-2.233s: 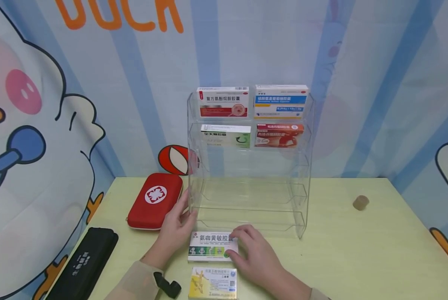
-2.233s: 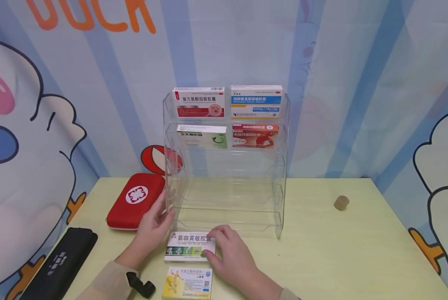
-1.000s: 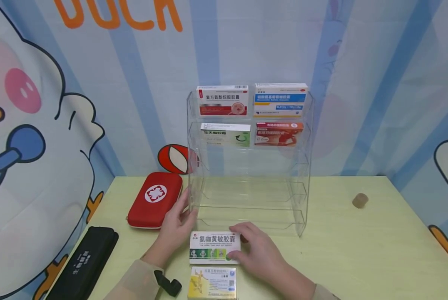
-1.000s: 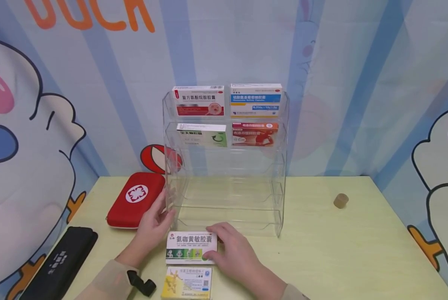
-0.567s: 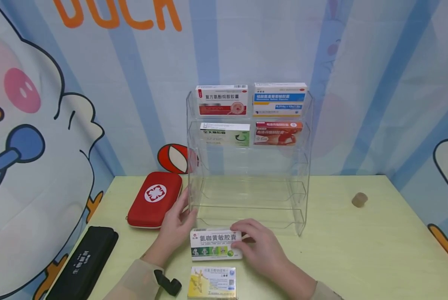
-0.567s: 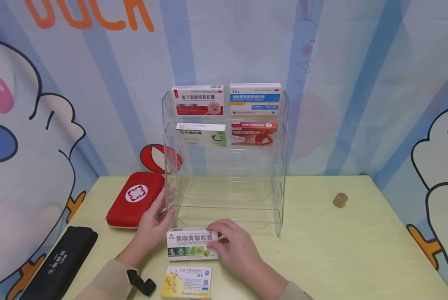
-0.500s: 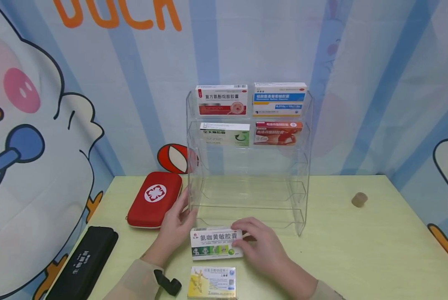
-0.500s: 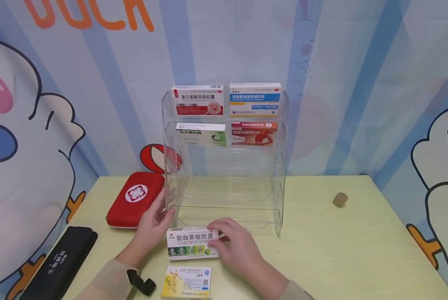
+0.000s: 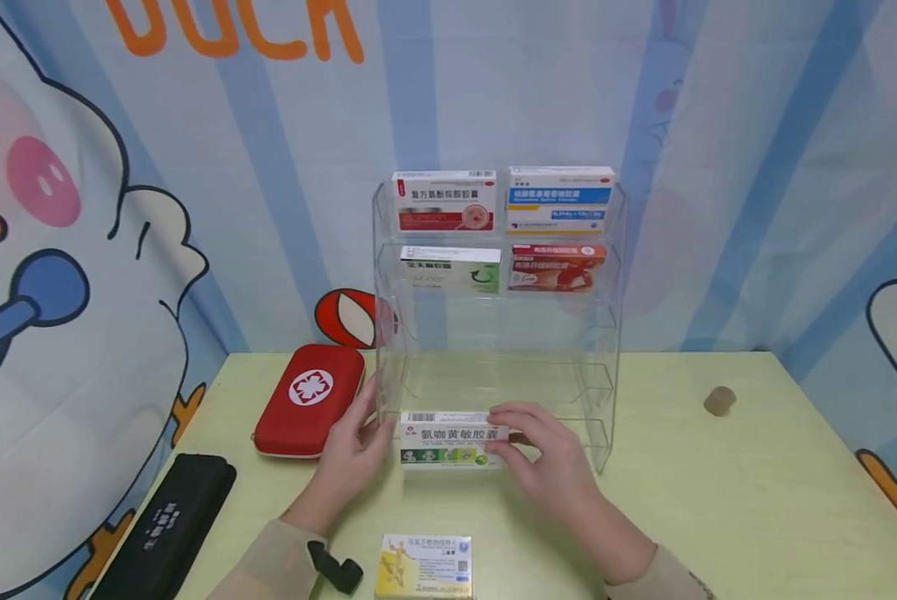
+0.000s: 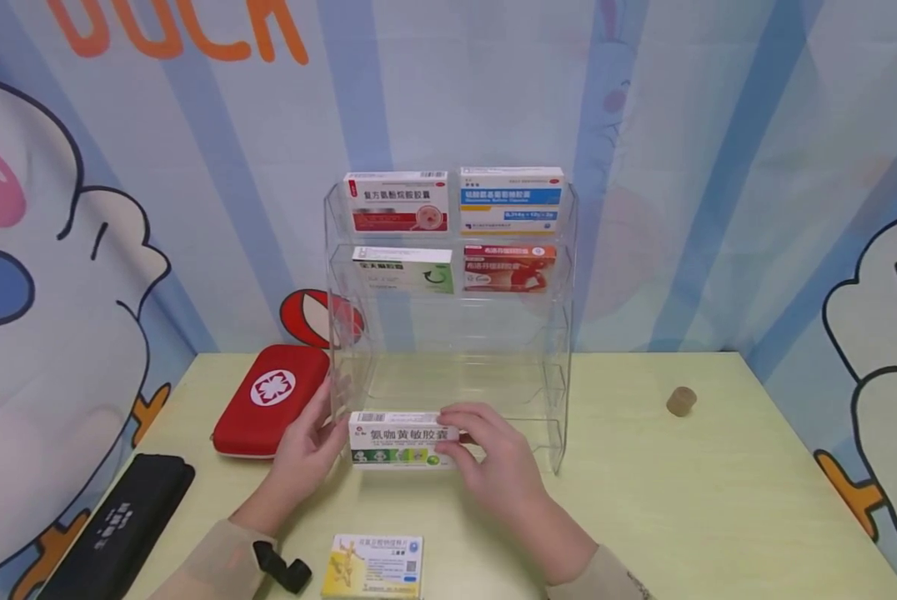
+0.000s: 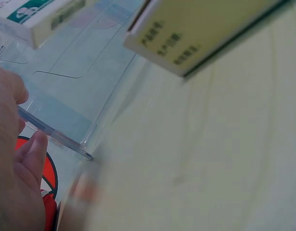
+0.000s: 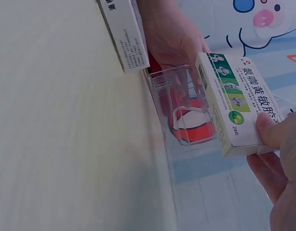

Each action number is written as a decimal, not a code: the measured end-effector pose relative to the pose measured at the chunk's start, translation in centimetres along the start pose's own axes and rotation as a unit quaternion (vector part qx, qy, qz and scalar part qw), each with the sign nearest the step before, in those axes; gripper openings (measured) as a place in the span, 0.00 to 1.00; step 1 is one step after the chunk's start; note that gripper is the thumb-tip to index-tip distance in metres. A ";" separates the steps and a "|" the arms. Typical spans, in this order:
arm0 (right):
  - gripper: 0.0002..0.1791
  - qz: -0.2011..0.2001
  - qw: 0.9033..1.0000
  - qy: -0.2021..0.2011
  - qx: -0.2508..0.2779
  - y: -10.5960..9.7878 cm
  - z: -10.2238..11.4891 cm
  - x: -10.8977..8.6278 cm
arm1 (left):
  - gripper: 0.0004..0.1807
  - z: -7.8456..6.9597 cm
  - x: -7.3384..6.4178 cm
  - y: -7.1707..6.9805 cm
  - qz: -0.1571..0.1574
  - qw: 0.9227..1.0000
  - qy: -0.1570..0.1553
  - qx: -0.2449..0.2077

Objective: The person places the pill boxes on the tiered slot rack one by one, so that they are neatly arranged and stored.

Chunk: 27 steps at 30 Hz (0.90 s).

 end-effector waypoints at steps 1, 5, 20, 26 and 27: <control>0.24 -0.012 1.000 0.000 -0.005 -0.3 -0.1 0.3 | 0.48 0.1 0.0 0.0 0.001 1.000 -0.001 -0.001; 0.24 -0.041 0.999 0.009 -0.032 -1.5 -0.4 1.4 | 0.48 0.3 0.1 0.1 0.002 1.000 -0.004 -0.004; 0.20 -0.098 0.992 0.015 -0.075 -4.0 -1.1 7.0 | 0.46 -0.1 0.0 0.0 -0.002 1.000 0.004 -0.004; 0.19 -0.101 0.992 0.044 -0.062 -4.0 -2.2 9.0 | 0.46 -0.2 0.0 0.0 0.001 1.000 0.009 -0.006; 0.19 -0.101 0.992 0.050 -0.061 -3.9 -2.3 9.3 | 0.46 -0.2 0.0 0.0 0.001 1.000 0.010 -0.006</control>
Point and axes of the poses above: each hand's wrist, its own x-axis towards the middle knuckle, its own y-axis out of the palm, z = x × y, the point moved 9 cm from there along x, towards the middle knuckle, and after that the axes turned 14 degrees about -x, right-handed, at the moved point
